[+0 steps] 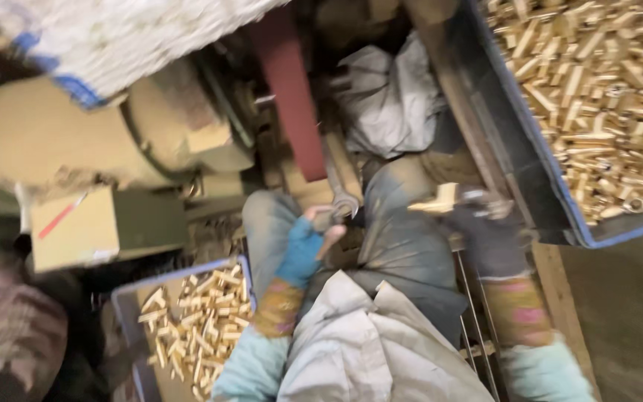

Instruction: The person sits on the floor and repeatedly picks up brass-colored metal casings from a blue bin, presses them against a moving belt sander to smooth the edges, and places the finished pieces into a second bin. The process is repeated continuously for each casing.

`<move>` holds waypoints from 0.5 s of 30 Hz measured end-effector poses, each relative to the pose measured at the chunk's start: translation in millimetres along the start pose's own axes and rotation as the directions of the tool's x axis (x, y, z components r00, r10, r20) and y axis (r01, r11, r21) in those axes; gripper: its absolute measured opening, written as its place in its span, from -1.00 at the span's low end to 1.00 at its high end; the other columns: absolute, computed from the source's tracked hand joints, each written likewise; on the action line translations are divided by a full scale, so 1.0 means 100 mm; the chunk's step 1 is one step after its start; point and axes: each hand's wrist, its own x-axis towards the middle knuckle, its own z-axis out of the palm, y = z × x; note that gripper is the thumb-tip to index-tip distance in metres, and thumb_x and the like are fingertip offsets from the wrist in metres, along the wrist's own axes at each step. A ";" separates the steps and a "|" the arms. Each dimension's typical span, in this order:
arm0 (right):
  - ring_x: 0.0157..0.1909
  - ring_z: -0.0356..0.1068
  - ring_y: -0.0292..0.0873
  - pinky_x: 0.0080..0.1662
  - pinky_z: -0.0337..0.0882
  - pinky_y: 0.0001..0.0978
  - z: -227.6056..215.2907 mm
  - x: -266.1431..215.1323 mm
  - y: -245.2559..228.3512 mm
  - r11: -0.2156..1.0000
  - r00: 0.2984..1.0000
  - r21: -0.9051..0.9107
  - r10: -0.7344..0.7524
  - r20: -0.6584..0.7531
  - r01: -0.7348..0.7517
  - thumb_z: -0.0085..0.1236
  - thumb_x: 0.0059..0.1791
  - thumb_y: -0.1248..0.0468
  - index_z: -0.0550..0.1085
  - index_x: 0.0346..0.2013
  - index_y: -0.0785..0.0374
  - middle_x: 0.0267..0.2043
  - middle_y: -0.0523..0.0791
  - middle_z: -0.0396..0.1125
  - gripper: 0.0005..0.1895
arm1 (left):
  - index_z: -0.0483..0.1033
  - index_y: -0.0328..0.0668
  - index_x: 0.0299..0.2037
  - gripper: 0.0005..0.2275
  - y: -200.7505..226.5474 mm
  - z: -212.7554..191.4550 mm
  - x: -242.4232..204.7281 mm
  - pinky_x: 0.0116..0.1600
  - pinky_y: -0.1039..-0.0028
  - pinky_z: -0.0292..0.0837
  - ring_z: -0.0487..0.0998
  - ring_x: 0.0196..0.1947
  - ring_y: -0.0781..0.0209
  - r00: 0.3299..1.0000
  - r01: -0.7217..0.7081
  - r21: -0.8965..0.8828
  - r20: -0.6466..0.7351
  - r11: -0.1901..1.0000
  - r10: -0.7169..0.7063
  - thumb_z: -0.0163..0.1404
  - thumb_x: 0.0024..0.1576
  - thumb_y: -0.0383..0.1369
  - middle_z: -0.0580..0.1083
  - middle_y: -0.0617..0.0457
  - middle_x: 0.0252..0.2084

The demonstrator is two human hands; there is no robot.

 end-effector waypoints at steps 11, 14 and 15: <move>-0.27 0.43 -0.26 -0.22 0.53 -0.34 1.30 -0.14 -0.71 0.154 0.686 0.685 0.358 0.633 -0.712 0.10 0.03 0.32 0.47 0.08 0.30 -0.21 -0.12 0.42 -0.68 | 0.41 -0.27 0.03 -0.81 0.01 -0.21 -0.21 0.03 0.58 0.41 0.44 -0.10 0.41 0.998 0.011 0.014 -0.064 1.000 -0.010 0.08 0.26 -0.46 0.46 0.09 -0.12; -0.28 0.46 -0.23 -0.22 0.54 -0.33 1.30 -0.11 -0.66 0.229 0.674 0.635 0.313 0.669 -0.737 0.11 0.04 0.29 0.44 0.07 0.34 -0.26 -0.09 0.43 -0.68 | 0.41 -0.27 -0.01 -0.84 -0.09 -0.29 -0.29 -0.24 0.58 0.43 0.45 -0.34 0.41 0.990 0.124 0.014 -0.077 0.992 -0.122 0.06 0.26 -0.45 0.46 0.09 -0.28; -0.30 0.47 -0.22 -0.23 0.55 -0.33 1.28 -0.10 -0.63 0.264 0.672 0.618 0.287 0.683 -0.740 0.11 0.05 0.27 0.42 0.05 0.36 -0.28 -0.07 0.43 -0.68 | 0.40 -0.26 -0.02 -0.86 -0.12 -0.32 -0.27 -0.29 0.57 0.42 0.46 -0.39 0.40 0.985 0.154 -0.114 -0.065 0.981 -0.162 0.03 0.28 -0.44 0.45 0.10 -0.32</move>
